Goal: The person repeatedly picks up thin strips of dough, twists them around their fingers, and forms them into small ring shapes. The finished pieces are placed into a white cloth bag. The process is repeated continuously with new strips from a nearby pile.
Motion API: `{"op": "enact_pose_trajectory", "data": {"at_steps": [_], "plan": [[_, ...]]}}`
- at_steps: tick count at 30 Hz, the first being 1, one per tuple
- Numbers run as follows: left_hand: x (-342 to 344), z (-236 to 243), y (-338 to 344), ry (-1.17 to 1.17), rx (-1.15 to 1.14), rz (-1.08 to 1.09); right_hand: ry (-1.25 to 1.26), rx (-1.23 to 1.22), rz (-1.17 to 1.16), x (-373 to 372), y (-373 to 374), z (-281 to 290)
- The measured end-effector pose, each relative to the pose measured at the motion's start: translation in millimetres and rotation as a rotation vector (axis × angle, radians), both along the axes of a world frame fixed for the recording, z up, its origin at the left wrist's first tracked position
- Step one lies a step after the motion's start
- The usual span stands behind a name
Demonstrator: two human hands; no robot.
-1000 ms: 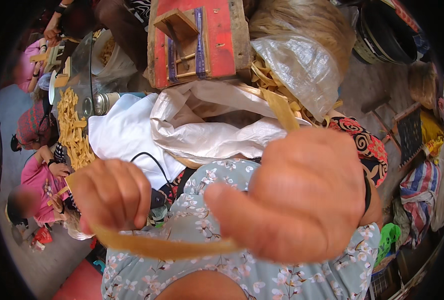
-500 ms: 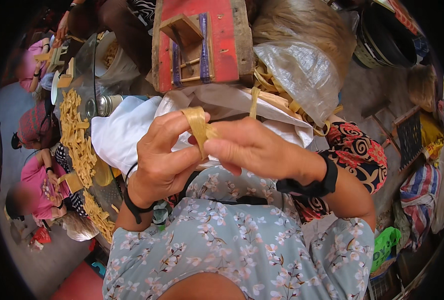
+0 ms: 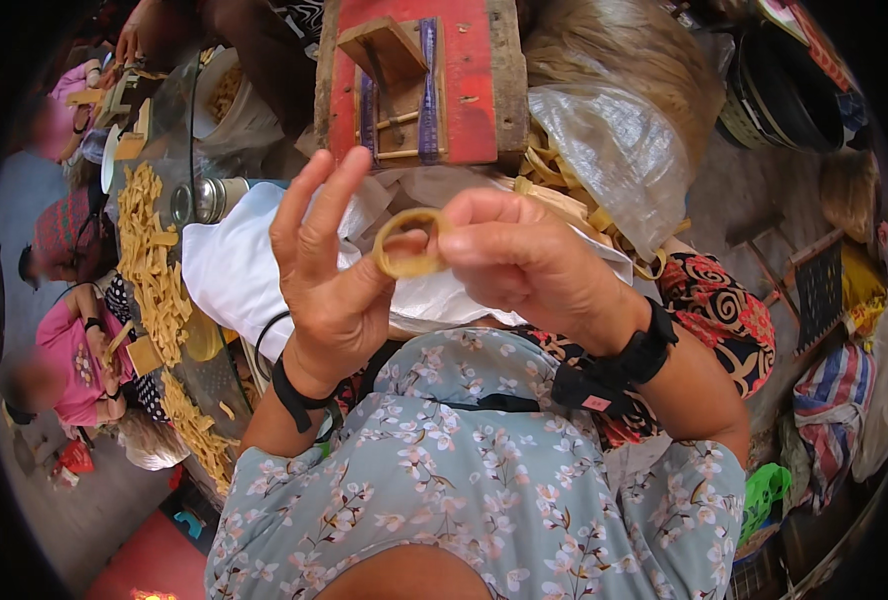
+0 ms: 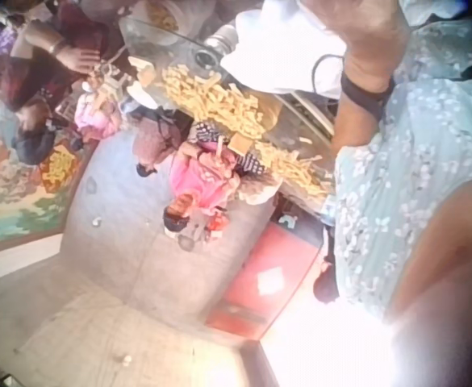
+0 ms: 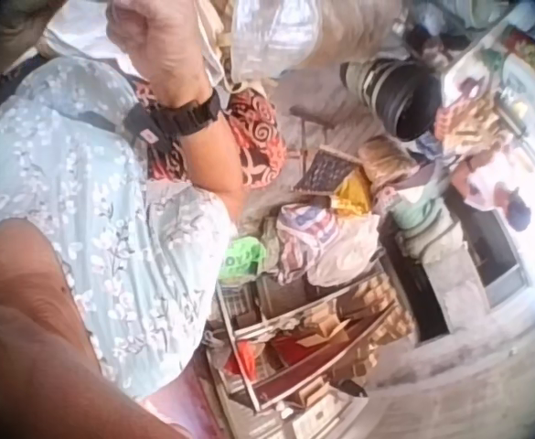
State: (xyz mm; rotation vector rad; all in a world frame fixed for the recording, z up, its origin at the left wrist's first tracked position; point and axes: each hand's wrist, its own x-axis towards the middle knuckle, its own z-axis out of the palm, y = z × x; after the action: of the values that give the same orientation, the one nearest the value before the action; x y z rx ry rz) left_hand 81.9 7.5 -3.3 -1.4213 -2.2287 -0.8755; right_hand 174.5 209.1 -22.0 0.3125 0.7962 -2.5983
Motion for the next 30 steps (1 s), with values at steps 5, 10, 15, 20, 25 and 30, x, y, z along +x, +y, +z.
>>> {"op": "enact_pose_trajectory", "data": {"at_steps": [5,10,15,20,25,30], "plan": [[1.2,-9.7,-6.4,-0.065,-0.004,0.083,0.078,0.39,0.057,-9.8,1.8,-1.5],[7.0,5.1,-14.8,-0.055,-0.053,-0.144,0.1,0.545,-0.08,-5.9,2.4,-6.5],[9.2,-10.4,-6.1,-0.357,-0.094,-0.075,0.121,0.368,-0.048,-3.3,2.6,2.7],[6.4,-4.4,-4.7,-1.423,0.107,-0.015,0.193,0.51,-0.103,-0.5,-7.7,-4.8],[-16.6,-3.0,-29.6,-1.653,0.321,0.065,0.168,0.667,-0.067,7.3,30.2,4.0],[-15.2,-11.2,-32.1,-1.472,0.247,0.174,0.554,1.316,0.003,11.3,32.7,-5.3]]}}
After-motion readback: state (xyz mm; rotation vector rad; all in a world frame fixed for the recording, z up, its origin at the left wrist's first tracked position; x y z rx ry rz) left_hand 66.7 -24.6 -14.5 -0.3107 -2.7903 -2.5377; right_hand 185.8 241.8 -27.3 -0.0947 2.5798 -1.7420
